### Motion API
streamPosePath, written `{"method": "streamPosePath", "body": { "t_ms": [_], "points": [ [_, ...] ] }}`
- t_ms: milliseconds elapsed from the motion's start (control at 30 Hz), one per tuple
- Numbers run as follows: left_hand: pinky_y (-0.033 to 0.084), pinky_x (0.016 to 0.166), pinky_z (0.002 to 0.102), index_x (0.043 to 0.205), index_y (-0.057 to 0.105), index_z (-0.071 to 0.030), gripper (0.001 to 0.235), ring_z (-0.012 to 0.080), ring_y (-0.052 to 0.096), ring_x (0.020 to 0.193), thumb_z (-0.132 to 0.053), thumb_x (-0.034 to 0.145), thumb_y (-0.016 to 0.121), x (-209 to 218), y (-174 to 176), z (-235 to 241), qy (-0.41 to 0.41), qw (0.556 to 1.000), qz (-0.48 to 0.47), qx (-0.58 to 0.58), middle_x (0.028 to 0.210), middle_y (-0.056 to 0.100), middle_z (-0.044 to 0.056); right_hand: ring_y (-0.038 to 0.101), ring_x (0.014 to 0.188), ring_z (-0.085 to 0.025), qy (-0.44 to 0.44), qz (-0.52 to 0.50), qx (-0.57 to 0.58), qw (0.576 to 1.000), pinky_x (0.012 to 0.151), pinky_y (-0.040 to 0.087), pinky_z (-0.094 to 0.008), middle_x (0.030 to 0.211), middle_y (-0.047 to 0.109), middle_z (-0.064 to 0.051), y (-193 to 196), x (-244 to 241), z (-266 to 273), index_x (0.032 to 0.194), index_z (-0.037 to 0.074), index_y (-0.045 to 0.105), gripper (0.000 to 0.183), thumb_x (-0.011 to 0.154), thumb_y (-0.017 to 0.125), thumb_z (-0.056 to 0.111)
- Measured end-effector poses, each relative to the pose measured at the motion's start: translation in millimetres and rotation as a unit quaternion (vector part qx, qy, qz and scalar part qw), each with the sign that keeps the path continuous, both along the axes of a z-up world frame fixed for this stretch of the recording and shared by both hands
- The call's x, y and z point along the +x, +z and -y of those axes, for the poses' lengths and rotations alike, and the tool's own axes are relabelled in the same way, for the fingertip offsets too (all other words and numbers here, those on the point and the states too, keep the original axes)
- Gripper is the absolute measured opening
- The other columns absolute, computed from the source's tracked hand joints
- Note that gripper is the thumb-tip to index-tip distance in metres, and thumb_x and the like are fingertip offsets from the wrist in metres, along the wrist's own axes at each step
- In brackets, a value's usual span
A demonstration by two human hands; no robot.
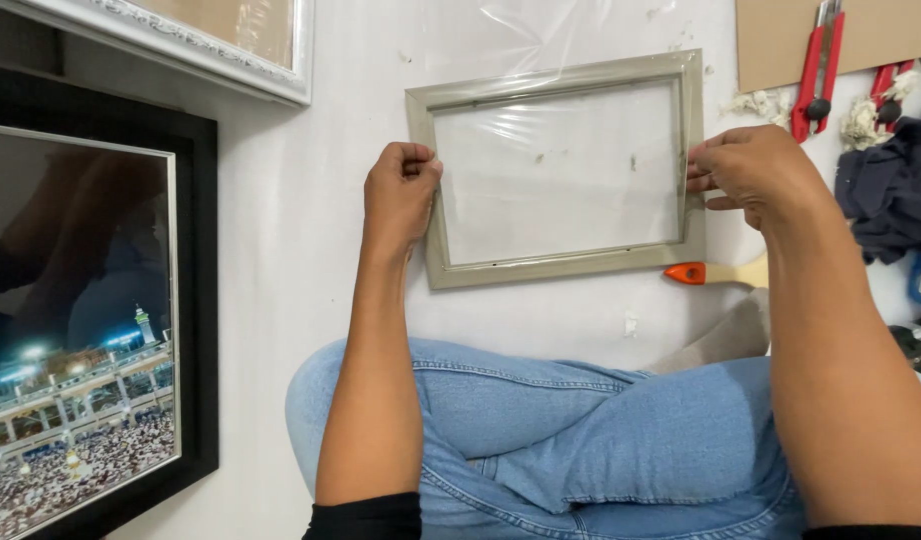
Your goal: Removing the back of a picture frame, cleaning it with a brush, and applying a protective plastic film.
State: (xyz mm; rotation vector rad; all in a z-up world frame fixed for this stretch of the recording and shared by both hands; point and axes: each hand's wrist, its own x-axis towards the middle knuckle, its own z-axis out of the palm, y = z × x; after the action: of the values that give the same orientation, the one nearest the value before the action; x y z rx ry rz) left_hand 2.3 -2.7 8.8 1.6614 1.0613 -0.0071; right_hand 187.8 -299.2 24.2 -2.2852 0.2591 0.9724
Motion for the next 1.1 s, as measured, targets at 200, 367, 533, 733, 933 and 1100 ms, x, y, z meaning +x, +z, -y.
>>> {"method": "streamPosePath", "body": {
  "t_ms": [200, 367, 533, 733, 933, 1100],
  "points": [
    [0.058, 0.077, 0.023, 0.107, 0.071, -0.005, 0.019, 0.011, 0.066, 0.082, -0.01, 0.089, 0.069, 0.2, 5.8, 0.5, 0.018, 1.0, 0.023, 0.002, 0.093, 0.07, 0.004, 0.066, 0.073, -0.018, -0.017, 0.028, 0.03, 0.999, 0.061, 0.047, -0.027, 0.084, 0.07, -0.013, -14.2, 0.1, 6.7, 0.103, -0.001, 0.071, 0.021, 0.091, 0.062, 0.013],
    [0.053, 0.065, 0.022, 0.099, 0.071, -0.004, 0.01, 0.0083, 0.06, 0.069, -0.011, 0.093, 0.069, 1.4, 12.6, 2.0, 0.041, 0.998, 0.047, -0.014, 0.078, 0.065, 0.002, 0.054, 0.058, -0.013, -0.036, 0.044, 0.028, 0.998, 0.04, 0.02, -0.025, 0.078, 0.069, -0.012, -9.1, -3.0, 1.6, 0.097, 0.001, 0.073, 0.018, 0.085, 0.061, 0.008],
    [0.055, 0.065, 0.022, 0.102, 0.072, -0.002, 0.013, 0.0091, 0.064, 0.069, -0.009, 0.091, 0.07, 1.7, 17.9, 2.5, 0.059, 0.997, 0.049, -0.033, 0.079, 0.068, 0.004, 0.068, 0.071, -0.017, -0.019, 0.078, 0.049, 0.996, 0.045, 0.037, -0.026, 0.081, 0.069, -0.015, -12.3, -3.8, 0.7, 0.095, -0.001, 0.072, 0.013, 0.09, 0.063, 0.007],
    [0.056, 0.068, 0.022, 0.107, 0.073, -0.001, 0.017, 0.0096, 0.065, 0.073, -0.005, 0.091, 0.069, 0.2, 19.3, -0.2, 0.09, 0.988, 0.112, -0.058, 0.083, 0.068, 0.004, 0.061, 0.071, -0.012, -0.012, 0.108, 0.092, 0.99, 0.054, 0.042, -0.023, 0.083, 0.067, -0.009, -14.1, -0.8, 2.9, 0.095, 0.003, 0.069, 0.009, 0.094, 0.063, 0.009],
    [0.058, 0.07, 0.02, 0.113, 0.074, -0.003, 0.022, 0.0079, 0.067, 0.077, -0.003, 0.092, 0.068, 0.7, 15.7, 0.3, 0.08, 0.988, 0.128, -0.034, 0.087, 0.07, 0.003, 0.063, 0.072, -0.012, -0.009, 0.142, 0.13, 0.981, 0.061, 0.047, -0.023, 0.083, 0.065, -0.008, -24.9, 2.3, 6.8, 0.096, 0.003, 0.067, 0.004, 0.098, 0.067, 0.006],
    [0.061, 0.077, 0.022, 0.12, 0.073, -0.002, 0.031, 0.0111, 0.071, 0.084, -0.003, 0.089, 0.068, 2.8, 3.9, 2.5, 0.075, 0.989, 0.124, -0.018, 0.095, 0.075, 0.005, 0.065, 0.075, -0.013, 0.017, 0.166, 0.129, 0.978, 0.065, 0.052, -0.024, 0.089, 0.067, -0.008, -43.3, 10.5, 23.5, 0.099, 0.002, 0.068, 0.004, 0.099, 0.066, 0.005]
  ]
}}
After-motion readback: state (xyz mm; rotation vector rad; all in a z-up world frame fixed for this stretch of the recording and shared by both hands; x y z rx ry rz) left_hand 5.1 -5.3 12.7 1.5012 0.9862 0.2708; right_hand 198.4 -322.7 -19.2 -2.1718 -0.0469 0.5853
